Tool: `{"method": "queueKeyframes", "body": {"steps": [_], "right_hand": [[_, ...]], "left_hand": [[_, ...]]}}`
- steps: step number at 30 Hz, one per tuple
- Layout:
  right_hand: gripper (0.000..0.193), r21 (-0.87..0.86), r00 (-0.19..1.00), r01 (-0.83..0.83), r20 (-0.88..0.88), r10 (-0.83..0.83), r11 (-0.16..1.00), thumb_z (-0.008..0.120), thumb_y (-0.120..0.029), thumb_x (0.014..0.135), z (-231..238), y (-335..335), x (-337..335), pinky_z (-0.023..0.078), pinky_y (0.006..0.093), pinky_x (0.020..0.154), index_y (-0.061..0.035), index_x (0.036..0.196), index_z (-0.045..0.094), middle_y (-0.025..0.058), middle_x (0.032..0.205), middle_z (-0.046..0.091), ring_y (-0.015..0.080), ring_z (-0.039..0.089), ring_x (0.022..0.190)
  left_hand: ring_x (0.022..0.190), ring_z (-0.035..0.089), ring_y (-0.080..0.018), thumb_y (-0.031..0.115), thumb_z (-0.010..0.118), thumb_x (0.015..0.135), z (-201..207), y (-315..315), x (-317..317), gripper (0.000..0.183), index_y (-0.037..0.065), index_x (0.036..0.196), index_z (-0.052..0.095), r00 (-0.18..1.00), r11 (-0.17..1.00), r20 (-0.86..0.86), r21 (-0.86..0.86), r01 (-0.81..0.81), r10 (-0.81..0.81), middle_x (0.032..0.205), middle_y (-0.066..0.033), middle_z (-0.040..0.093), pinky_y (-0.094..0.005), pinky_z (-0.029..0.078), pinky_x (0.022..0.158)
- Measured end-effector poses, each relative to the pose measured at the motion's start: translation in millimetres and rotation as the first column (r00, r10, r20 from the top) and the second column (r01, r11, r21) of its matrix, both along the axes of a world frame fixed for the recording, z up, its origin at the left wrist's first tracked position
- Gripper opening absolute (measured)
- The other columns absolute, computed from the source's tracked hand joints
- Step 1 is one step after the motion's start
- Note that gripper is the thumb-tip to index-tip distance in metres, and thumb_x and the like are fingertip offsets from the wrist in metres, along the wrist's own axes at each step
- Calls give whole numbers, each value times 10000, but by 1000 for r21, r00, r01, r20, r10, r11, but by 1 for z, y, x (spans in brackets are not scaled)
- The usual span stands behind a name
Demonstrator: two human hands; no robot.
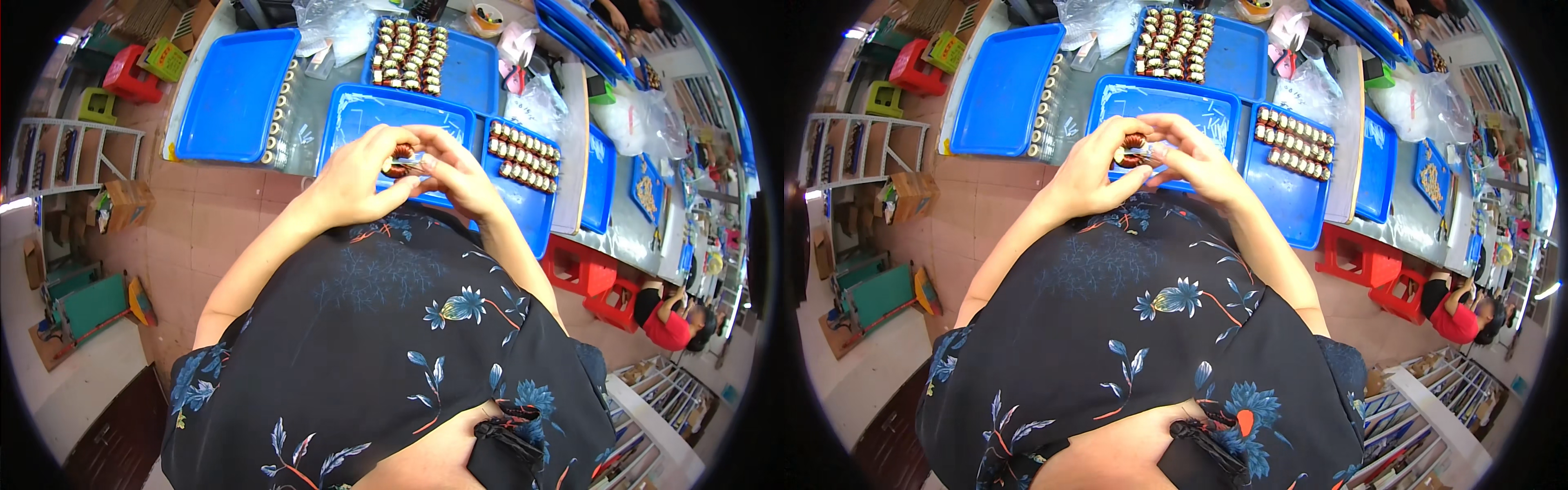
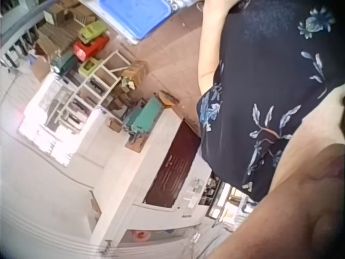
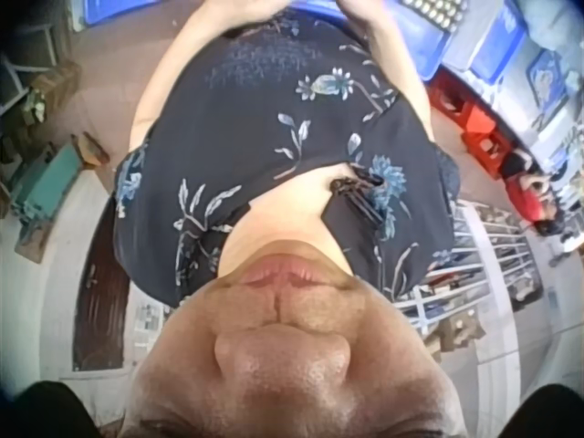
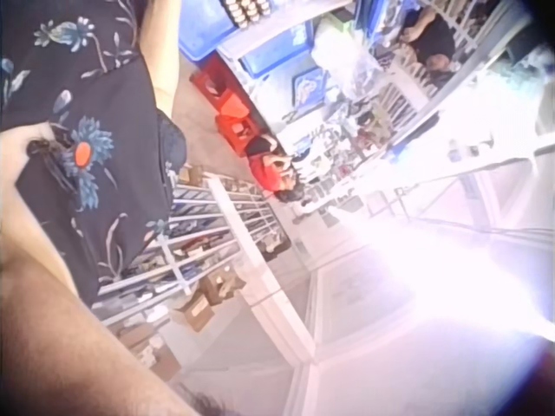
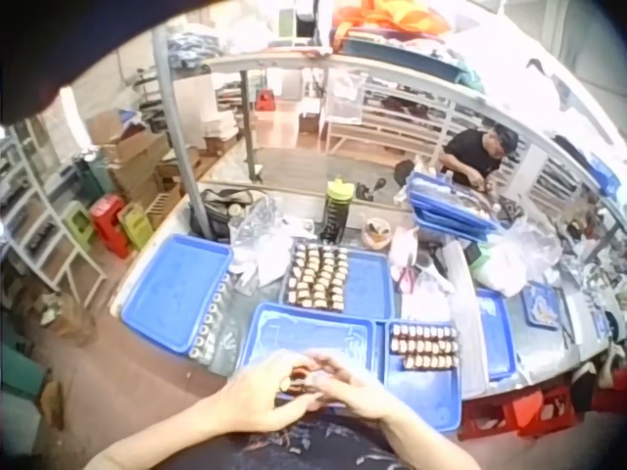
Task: The person assembles electrical components by picking up wire-wound toroid coils, fitting small sleeves onto their wire leads by hand, and placing the assembled coils into a tray.
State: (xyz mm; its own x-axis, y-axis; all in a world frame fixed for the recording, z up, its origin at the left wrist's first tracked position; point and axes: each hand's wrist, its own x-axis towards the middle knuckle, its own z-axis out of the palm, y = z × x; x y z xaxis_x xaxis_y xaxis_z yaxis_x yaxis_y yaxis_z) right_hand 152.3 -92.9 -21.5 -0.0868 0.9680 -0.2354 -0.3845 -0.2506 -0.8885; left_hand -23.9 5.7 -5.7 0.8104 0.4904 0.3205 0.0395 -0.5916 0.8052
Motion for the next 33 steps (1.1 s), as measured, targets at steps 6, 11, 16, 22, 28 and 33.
{"method": "queueKeyframes", "body": {"steps": [6, 11, 16, 22, 28, 33], "right_hand": [[385, 100, 986, 166, -48, -162, 981, 607, -72, 913, -19, -6, -7, 545, 327, 835, -15, 1271, 476, 106, 1212, 555, 177, 610, 1009], [407, 214, 965, 249, 27, -261, 945, 637, -18, 879, -13, -12, -11, 526, 322, 871, 22, 1253, 481, 118, 1199, 557, 172, 610, 998], [426, 246, 963, 224, 95, -253, 943, 637, 17, 863, -18, -15, -10, 513, 313, 897, 22, 1258, 477, 117, 1215, 550, 173, 596, 1022], [425, 258, 965, 181, 139, -222, 949, 638, 28, 856, -15, -16, -10, 510, 312, 908, 17, 1252, 484, 121, 1223, 549, 185, 593, 1043], [429, 284, 951, 169, 206, -232, 944, 656, 6, 846, -16, -17, -9, 526, 313, 889, 18, 1242, 491, 123, 1172, 581, 183, 614, 1012], [413, 275, 948, 193, 194, -251, 942, 662, -5, 841, -19, -20, -12, 527, 312, 892, 21, 1221, 505, 125, 1150, 595, 175, 618, 1011]], "left_hand": [[863, 610, -203, 14, 618, 845, 1, -9, 1, 374, 17, 1213, 555, 998, 985, 46, -169, -30, 38, 1021, -123, 569, -303, 504, 747], [935, 663, -212, -47, 632, 823, -9, -7, 0, 392, -4, 1207, 564, 987, 966, 156, -258, -5, 47, 1089, -122, 572, -306, 552, 802], [1006, 651, -235, -47, 652, 808, -8, -9, -5, 399, -15, 1198, 575, 992, 951, 120, -308, 11, 28, 1191, -152, 569, -327, 551, 857], [953, 671, -211, 37, 720, 784, -12, -12, -6, 366, 19, 1136, 621, 984, 946, 149, -322, -40, 92, 1115, -129, 628, -312, 573, 813], [948, 667, -202, 20, 729, 763, -7, -14, -5, 351, 14, 1101, 635, 980, 963, 172, -264, -48, 96, 1096, -127, 633, -303, 570, 815], [938, 665, -200, -9, 704, 761, -8, -17, -5, 330, 5, 1084, 642, 976, 952, 193, -303, -37, 99, 1082, -126, 630, -297, 564, 820]]}}
